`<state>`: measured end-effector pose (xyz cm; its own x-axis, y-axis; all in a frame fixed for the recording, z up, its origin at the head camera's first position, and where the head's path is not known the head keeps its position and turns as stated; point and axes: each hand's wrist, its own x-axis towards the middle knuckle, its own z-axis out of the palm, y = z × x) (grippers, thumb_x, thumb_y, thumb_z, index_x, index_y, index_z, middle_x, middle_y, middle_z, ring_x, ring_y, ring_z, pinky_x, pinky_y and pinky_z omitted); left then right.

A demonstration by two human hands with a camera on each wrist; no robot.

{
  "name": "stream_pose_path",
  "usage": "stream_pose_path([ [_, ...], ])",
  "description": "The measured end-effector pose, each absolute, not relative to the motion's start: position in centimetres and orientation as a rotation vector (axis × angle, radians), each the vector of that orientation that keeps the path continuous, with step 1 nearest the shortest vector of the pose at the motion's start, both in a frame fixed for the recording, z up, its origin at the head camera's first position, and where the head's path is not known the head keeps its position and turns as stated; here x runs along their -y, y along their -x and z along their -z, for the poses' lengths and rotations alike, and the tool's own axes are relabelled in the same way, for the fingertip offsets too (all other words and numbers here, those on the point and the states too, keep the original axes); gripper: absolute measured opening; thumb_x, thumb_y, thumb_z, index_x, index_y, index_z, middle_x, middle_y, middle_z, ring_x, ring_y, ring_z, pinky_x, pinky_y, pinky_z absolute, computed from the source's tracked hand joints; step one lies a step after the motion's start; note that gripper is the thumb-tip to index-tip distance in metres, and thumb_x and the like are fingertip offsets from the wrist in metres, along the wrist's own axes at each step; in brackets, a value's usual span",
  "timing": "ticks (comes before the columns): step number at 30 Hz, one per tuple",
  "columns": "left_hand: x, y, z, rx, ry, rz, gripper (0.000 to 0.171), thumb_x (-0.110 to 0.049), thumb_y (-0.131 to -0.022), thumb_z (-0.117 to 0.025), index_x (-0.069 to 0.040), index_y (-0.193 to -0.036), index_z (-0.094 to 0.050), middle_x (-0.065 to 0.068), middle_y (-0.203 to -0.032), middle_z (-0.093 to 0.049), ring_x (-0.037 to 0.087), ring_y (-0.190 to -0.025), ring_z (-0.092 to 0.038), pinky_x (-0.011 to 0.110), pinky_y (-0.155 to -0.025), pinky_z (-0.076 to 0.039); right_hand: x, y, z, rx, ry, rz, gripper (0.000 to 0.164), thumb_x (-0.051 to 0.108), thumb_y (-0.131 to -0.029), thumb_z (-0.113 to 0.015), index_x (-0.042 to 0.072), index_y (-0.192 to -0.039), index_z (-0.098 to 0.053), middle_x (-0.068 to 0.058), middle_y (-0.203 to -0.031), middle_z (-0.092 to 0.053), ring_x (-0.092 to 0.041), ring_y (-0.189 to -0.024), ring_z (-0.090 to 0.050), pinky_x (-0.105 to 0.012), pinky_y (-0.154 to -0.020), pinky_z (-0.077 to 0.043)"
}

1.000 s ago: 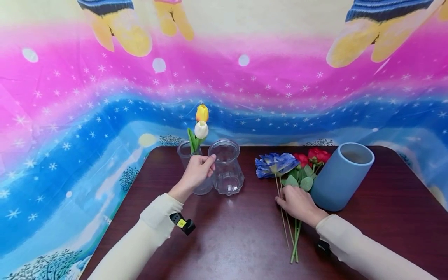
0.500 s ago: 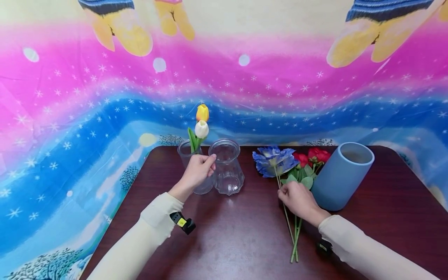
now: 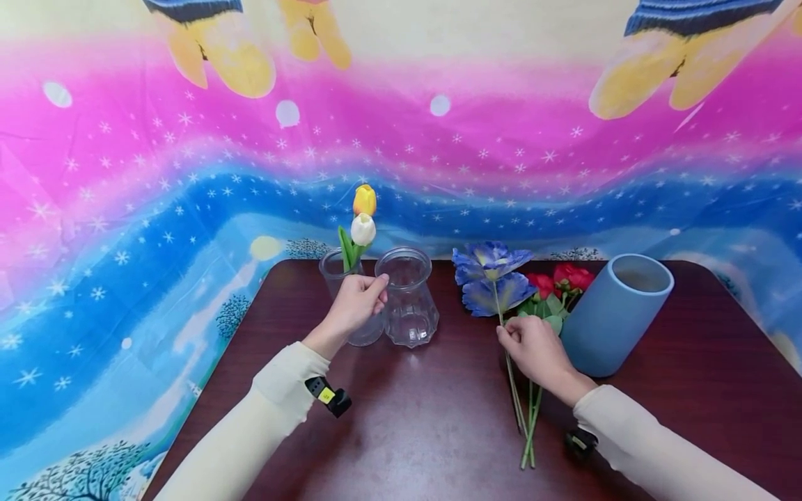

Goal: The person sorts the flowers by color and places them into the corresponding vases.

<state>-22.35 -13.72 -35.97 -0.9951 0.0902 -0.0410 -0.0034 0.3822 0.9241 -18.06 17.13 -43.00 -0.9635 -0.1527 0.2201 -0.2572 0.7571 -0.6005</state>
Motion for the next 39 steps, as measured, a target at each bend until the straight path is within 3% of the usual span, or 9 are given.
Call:
stream_pose_path([
  [6,13.7,22.4,36.1,-2.535,-0.093,-1.703,0.049,-0.029,-0.107,-0.05,0.004,-0.073,-0.06,-0.005,-0.052,-0.048,0.008,-0.05,-0.043,0.022,-0.045,-0.027,-16.9,17.5,41.8,2.705,-0.288,-1.076,0.031,0.016,-0.1,-0.062,0.012,-0.069,-0.062,0.005,-0.052,-0.036,-0.009,-0.044,-0.032,-0.028,-0.045,-0.03],
  [21,13.6,22.3,36.1,-2.551,-0.103,-1.726,0.048,-0.025,-0.106,-0.05,-0.003,-0.064,-0.057,-0.006,-0.048,-0.046,0.009,-0.05,-0.043,0.022,-0.048,-0.028,-16.1,17.0,40.7,2.472,-0.304,-1.159,0.027,0.012,-0.099,-0.063,0.013,-0.073,-0.064,0.006,-0.053,-0.045,-0.007,-0.043,-0.034,-0.028,-0.044,-0.032],
  [32,13.7,22.4,36.0,-2.541,-0.108,-1.716,0.048,-0.026,-0.107,-0.05,-0.002,-0.066,-0.058,-0.004,-0.05,-0.047,0.009,-0.049,-0.043,0.023,-0.046,-0.026,-15.1,16.9,39.4,2.227,-0.286,-1.271,0.027,0.012,-0.098,-0.066,0.01,-0.071,-0.067,0.004,-0.054,-0.047,-0.004,-0.046,-0.038,-0.022,-0.047,-0.033],
  [39,13.7,22.3,36.1,-2.543,-0.12,-1.711,0.049,-0.026,-0.107,-0.05,0.007,-0.073,-0.059,-0.004,-0.051,-0.048,0.01,-0.05,-0.044,0.023,-0.046,-0.027,-14.7,17.0,38.6,2.119,-0.287,-1.335,0.023,0.005,-0.096,-0.066,0.007,-0.073,-0.069,0.005,-0.054,-0.045,-0.002,-0.048,-0.038,-0.021,-0.049,-0.032],
])
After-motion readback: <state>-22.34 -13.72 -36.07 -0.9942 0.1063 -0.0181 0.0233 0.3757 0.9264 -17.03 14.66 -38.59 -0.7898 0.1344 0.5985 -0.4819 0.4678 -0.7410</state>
